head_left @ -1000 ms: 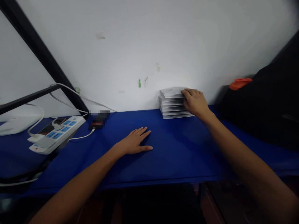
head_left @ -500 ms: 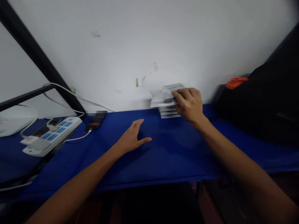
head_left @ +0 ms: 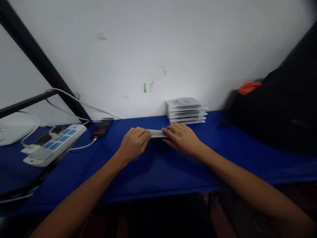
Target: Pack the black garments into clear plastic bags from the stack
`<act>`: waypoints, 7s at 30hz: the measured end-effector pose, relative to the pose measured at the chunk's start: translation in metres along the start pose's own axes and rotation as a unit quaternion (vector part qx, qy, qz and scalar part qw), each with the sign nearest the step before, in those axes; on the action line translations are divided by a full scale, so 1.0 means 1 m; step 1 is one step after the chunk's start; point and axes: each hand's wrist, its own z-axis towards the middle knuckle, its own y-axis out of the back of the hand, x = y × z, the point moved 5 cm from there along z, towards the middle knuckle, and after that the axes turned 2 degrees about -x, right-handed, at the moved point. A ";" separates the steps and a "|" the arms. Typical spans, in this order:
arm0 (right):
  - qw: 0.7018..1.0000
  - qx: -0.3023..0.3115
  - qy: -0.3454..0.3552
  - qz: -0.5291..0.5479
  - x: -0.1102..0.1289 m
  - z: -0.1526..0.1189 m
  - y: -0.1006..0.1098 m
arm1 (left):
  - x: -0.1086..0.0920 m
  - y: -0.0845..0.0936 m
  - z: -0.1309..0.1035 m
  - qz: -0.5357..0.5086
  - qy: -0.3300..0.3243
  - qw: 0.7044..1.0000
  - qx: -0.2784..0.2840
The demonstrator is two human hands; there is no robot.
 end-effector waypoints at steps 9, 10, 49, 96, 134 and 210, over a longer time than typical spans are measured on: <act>0.999 0.001 -0.013 0.039 -0.016 -0.008 0.003 | 0.018 0.002 -0.002 0.021 0.075 0.997 -0.002; 0.999 -0.008 -0.004 0.052 -0.011 -0.008 0.004 | 0.012 0.003 -0.001 0.003 0.061 0.998 -0.006; 0.989 0.082 -0.016 0.119 -0.047 -0.014 -0.008 | 0.046 -0.018 -0.011 -0.169 0.157 0.963 0.141; 0.954 0.048 0.052 0.292 -0.003 -0.006 -0.007 | 0.084 -0.063 -0.036 -0.130 0.188 0.950 0.214; 0.945 0.172 0.064 0.272 -0.026 -0.014 -0.024 | 0.030 -0.014 -0.006 -0.450 0.175 0.852 0.201; 0.865 0.354 -0.125 0.334 -0.060 -0.033 -0.039 | 0.081 -0.025 -0.025 -0.048 0.188 0.945 0.265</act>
